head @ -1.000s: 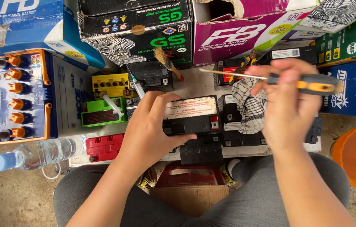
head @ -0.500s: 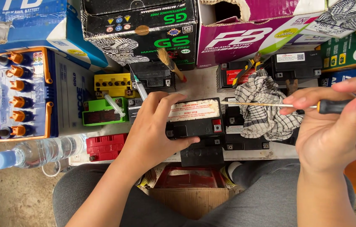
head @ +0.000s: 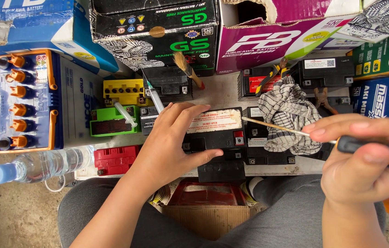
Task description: Removing battery caps with a screwdriver and preparing a syringe to refill the battery cells
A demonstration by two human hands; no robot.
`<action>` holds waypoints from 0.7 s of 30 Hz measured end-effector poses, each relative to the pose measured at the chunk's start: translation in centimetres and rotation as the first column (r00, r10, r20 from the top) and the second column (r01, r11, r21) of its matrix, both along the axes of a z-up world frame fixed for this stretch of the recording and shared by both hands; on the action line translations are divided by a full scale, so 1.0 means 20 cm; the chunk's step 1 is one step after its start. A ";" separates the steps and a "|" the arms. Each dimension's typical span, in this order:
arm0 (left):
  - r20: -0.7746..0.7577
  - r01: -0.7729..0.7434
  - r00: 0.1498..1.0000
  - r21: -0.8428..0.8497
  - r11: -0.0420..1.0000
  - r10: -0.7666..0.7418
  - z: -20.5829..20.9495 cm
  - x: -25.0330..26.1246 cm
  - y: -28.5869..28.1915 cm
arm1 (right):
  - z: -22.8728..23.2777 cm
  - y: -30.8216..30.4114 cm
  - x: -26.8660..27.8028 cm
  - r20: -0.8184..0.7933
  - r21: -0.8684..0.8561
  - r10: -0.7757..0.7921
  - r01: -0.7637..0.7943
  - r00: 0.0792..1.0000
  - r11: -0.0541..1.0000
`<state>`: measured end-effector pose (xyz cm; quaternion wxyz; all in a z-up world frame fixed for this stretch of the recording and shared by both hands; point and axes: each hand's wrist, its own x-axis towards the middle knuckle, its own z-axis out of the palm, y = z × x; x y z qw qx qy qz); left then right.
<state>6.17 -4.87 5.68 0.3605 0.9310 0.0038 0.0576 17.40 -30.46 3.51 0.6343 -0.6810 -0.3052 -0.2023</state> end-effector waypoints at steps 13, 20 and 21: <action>0.018 -0.003 1.000 -0.007 1.000 0.003 -0.03 -0.01 0.00 | 0.09 0.05 -0.04 0.205 -0.147 0.156 -0.127 0.966 0.981; 0.042 0.018 0.999 0.014 1.000 -0.018 -0.02 -0.01 0.00 | 0.00 0.03 -0.04 -0.065 0.024 -0.087 0.089 0.994 0.996; 0.051 0.021 0.998 0.020 1.000 -0.022 -0.02 -0.01 -0.01 | 0.00 0.03 -0.04 -0.134 0.039 -0.098 0.104 0.986 0.994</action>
